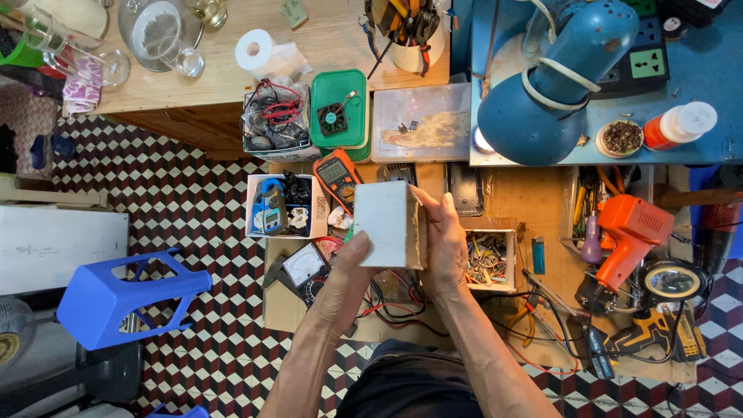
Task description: The person stands at a cluttered workbench and sorts small electronic parts from a compartmented box, picking items by hand and placing them into the box's sections. They then retrieve a plastic bag, open it, and transfer the sorted parts from the box into the bag.
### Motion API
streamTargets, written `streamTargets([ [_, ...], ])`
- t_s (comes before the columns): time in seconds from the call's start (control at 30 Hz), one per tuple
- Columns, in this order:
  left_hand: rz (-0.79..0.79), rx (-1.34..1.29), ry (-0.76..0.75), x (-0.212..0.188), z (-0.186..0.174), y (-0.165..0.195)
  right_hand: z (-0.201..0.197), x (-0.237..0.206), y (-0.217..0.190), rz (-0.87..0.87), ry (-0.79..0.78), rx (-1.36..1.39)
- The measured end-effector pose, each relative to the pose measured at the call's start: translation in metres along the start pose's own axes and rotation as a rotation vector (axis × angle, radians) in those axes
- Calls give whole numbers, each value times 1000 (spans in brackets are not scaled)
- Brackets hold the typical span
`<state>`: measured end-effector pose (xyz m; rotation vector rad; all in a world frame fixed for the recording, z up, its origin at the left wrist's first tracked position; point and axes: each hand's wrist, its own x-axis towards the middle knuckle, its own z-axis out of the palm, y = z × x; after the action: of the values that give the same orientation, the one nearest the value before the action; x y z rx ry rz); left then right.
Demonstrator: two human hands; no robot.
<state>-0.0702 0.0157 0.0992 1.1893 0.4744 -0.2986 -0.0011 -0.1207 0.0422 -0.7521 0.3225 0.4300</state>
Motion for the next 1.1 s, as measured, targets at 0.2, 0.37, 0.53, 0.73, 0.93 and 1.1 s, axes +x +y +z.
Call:
streamTargets([
  [0.2, 52, -85, -15, -4, 7, 1, -5, -3, 1, -73, -63, 36],
  [0.37, 8, -25, 112, -11, 19, -2, -5, -1, 0, -94, -90, 54],
  [0.53, 40, 111, 152, -14, 36, 4, -5, 0, -1, -35, -122, 87],
  [0.73, 59, 133, 140, -17, 47, 7, -8, -5, -2, -42, -112, 94],
  [0.93, 36, 129, 144, -14, 43, -8, -15, -13, -7, -48, -80, 55],
  [1.1, 60, 72, 155, -15, 36, -17, -19, -13, -6, -33, -95, 100],
])
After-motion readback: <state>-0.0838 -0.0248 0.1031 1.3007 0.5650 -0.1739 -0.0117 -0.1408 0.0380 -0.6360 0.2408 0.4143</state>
